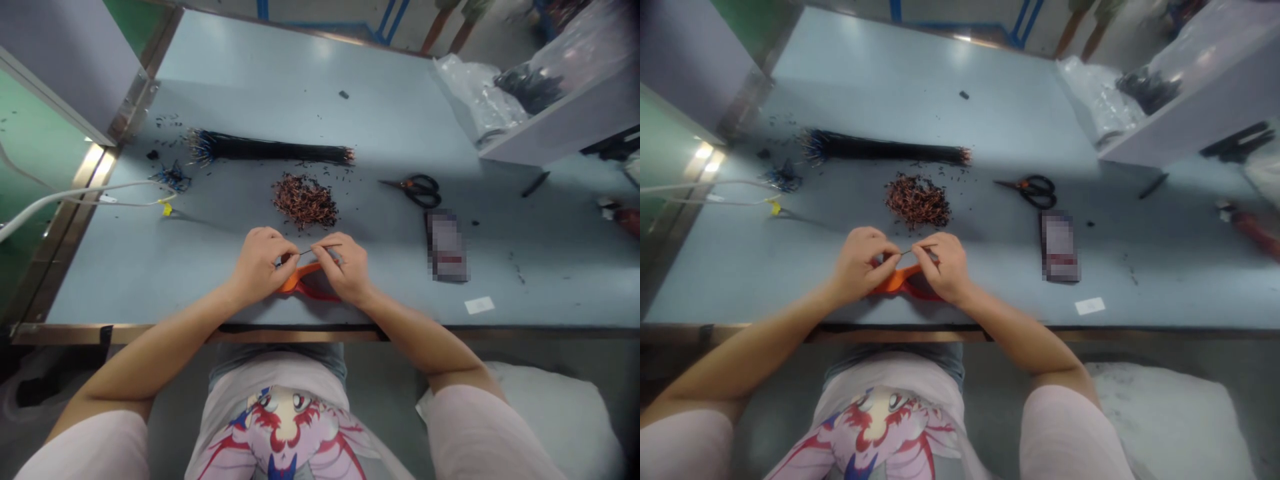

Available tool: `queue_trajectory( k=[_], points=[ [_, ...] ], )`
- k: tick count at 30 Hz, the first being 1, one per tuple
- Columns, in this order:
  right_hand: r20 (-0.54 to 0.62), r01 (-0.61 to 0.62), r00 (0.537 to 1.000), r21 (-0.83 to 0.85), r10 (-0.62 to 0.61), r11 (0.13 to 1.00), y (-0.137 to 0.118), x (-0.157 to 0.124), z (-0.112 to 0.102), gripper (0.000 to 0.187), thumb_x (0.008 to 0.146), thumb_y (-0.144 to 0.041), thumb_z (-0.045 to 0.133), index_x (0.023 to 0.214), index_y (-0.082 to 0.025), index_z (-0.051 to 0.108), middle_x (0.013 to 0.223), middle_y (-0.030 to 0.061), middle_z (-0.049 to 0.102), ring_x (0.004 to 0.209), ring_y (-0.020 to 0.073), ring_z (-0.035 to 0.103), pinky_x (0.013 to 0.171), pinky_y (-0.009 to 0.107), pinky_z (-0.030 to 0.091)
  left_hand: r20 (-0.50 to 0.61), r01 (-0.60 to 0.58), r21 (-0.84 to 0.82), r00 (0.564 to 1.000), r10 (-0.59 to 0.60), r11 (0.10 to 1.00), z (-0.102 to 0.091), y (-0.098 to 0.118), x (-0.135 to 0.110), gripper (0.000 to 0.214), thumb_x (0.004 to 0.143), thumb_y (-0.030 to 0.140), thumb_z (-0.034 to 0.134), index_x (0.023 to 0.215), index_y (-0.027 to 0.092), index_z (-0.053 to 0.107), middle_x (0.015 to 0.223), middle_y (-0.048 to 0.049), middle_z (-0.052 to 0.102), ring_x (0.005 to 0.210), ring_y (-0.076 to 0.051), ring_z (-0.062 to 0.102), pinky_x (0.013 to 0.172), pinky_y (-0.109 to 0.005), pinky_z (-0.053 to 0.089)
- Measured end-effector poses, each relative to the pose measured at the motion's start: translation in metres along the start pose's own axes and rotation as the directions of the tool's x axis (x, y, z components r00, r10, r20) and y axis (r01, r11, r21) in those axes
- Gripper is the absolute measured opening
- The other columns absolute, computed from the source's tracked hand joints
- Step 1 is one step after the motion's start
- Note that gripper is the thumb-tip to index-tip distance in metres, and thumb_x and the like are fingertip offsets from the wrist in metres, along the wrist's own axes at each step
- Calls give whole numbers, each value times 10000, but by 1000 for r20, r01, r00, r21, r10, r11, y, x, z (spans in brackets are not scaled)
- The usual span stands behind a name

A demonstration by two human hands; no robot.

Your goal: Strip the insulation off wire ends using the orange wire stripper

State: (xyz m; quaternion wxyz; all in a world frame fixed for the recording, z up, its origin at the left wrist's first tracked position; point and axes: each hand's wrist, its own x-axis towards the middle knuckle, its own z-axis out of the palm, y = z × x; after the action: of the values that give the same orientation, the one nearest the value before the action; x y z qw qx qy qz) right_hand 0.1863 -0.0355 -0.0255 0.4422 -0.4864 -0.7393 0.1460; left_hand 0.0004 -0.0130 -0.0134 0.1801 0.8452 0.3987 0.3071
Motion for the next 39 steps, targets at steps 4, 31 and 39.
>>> queue_trajectory(
  k=[4, 31, 39],
  points=[
    [-2, 61, 998, -26, -61, 998, 0, 0, -1, 129, 873, -227, 548, 772, -207, 626, 715, 34, 662, 720, 192, 606, 753, 381, 462, 6, 3, -3, 1000, -3, 1000, 0, 0, 0, 124, 804, 217, 553, 721, 195, 643, 639, 9, 624, 736, -159, 545, 764, -337, 368],
    [47, 32, 998, 68, -35, 997, -6, -5, 2, 137, 881, -243, 536, 767, -221, 609, 710, 25, 656, 712, 185, 599, 762, 376, 463, 27, -70, 52, 997, 68, 996, 1, 1, -3, 196, 868, 315, 528, 775, 215, 668, 761, -7, 685, 820, -174, 554, 810, -363, 371],
    [222, 24, 975, -63, -9, 998, 3, 3, -3, 168, 914, -278, 490, 955, -196, 630, 918, 81, 685, 889, 221, 590, 811, 391, 451, -193, 31, 152, 981, -1, 988, -16, -14, 5, 134, 862, 287, 565, 799, 217, 660, 791, -14, 650, 821, -183, 551, 777, -367, 400]
  ],
)
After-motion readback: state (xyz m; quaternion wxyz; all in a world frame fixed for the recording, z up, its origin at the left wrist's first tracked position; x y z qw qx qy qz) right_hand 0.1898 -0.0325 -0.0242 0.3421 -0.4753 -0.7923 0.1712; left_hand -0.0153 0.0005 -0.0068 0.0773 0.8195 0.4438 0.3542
